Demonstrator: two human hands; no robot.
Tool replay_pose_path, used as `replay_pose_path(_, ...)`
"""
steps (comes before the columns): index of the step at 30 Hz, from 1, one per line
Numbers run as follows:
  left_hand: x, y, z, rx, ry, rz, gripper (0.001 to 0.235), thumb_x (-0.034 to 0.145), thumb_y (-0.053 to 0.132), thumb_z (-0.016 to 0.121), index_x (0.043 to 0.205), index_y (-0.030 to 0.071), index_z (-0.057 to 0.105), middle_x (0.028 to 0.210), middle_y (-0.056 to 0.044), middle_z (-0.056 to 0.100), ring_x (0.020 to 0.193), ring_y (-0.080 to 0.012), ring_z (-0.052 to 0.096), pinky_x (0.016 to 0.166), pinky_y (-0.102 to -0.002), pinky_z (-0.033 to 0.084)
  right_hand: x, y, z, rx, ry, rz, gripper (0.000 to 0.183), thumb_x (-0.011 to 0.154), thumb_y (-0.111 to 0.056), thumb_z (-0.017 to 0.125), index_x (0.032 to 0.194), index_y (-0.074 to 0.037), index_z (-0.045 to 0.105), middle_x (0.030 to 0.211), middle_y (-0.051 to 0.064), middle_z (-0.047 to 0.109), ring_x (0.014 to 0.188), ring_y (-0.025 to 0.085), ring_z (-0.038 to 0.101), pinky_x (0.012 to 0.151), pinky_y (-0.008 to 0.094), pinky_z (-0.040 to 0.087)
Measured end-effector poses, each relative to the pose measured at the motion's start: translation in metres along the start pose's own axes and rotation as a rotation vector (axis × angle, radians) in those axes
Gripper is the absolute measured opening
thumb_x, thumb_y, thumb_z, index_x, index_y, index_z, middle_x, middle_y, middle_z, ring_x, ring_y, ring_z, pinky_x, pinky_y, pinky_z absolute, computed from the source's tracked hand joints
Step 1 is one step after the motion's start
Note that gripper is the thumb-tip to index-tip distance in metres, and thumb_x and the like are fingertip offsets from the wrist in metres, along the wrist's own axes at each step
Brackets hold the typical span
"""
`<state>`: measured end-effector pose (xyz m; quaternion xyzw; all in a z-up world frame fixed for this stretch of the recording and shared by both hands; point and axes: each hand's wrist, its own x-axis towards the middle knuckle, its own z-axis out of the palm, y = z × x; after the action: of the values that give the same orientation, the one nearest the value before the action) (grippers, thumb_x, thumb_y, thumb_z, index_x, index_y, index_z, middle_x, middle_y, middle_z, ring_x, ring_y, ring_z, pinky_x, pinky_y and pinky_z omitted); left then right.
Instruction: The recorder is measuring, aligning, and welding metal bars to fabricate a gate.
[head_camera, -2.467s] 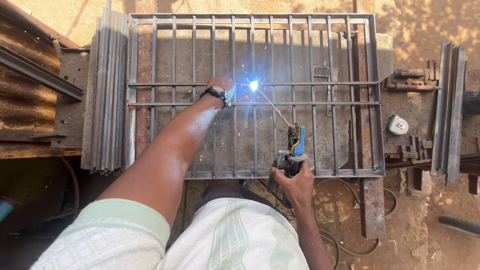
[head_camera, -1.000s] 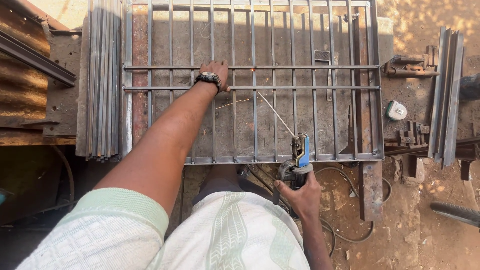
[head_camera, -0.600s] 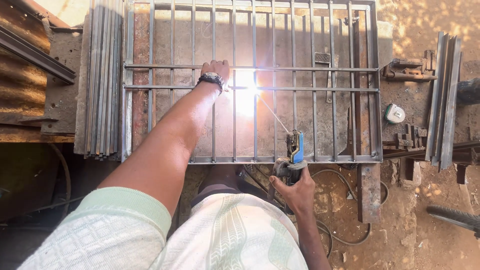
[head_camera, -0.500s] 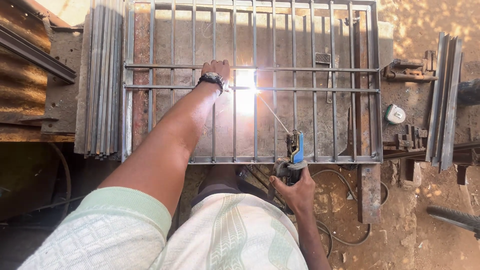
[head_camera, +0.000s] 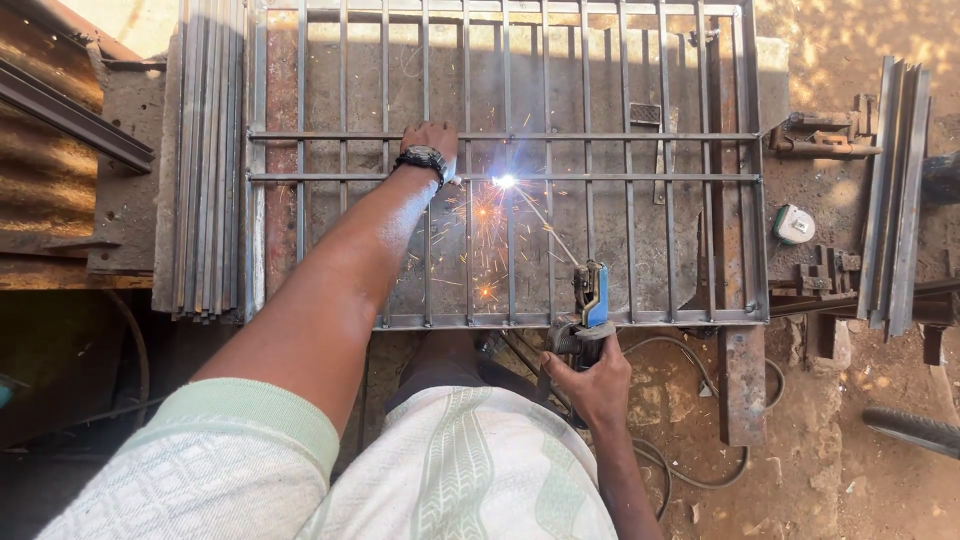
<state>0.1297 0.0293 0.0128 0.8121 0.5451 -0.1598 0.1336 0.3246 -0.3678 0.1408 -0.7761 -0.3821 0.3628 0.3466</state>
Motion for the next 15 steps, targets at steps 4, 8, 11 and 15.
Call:
replay_pose_path(4, 0.002, 0.001, 0.001, 0.004, -0.013, -0.006, 0.102, 0.063, 0.045, 0.097, 0.143, 0.002, 0.05, 0.136, -0.016, 0.063, 0.131, -0.0317, 0.056, 0.104, -0.051, 0.045, 0.002, 0.008, 0.002, -0.067, -0.011, 0.027, 0.067, 0.065, -0.027, 0.094, 0.117, 0.001, 0.061, 0.098, 0.013, 0.077, 0.085, 0.017, 0.076, 0.079, 0.032, 0.063)
replay_pose_path(8, -0.011, 0.004, -0.01, 0.01, -0.02, -0.001, 0.1, 0.066, 0.045, 0.096, 0.143, 0.001, 0.05, 0.136, -0.017, 0.064, 0.131, -0.0325, 0.056, 0.104, -0.051, 0.046, -0.001, -0.002, 0.003, -0.058, 0.021, -0.027, 0.067, 0.065, -0.026, 0.094, 0.116, 0.002, 0.062, 0.097, 0.014, 0.078, 0.084, 0.018, 0.076, 0.078, 0.033, 0.062)
replay_pose_path(11, -0.011, 0.004, -0.008, 0.012, -0.018, 0.005, 0.101, 0.066, 0.045, 0.096, 0.144, 0.001, 0.048, 0.136, -0.017, 0.063, 0.131, -0.0326, 0.056, 0.105, -0.051, 0.045, -0.003, -0.01, 0.003, -0.045, 0.017, 0.014, 0.068, 0.064, -0.026, 0.094, 0.118, 0.001, 0.062, 0.095, 0.013, 0.078, 0.082, 0.018, 0.077, 0.077, 0.033, 0.063)
replay_pose_path(15, -0.008, 0.002, -0.003, 0.011, 0.002, 0.01, 0.104, 0.067, 0.045, 0.096, 0.146, 0.0, 0.045, 0.138, -0.017, 0.061, 0.132, -0.0328, 0.055, 0.105, -0.052, 0.045, -0.005, -0.009, 0.006, -0.011, 0.032, -0.014, 0.068, 0.065, -0.024, 0.094, 0.119, 0.0, 0.061, 0.099, 0.012, 0.077, 0.087, 0.018, 0.075, 0.08, 0.033, 0.061)
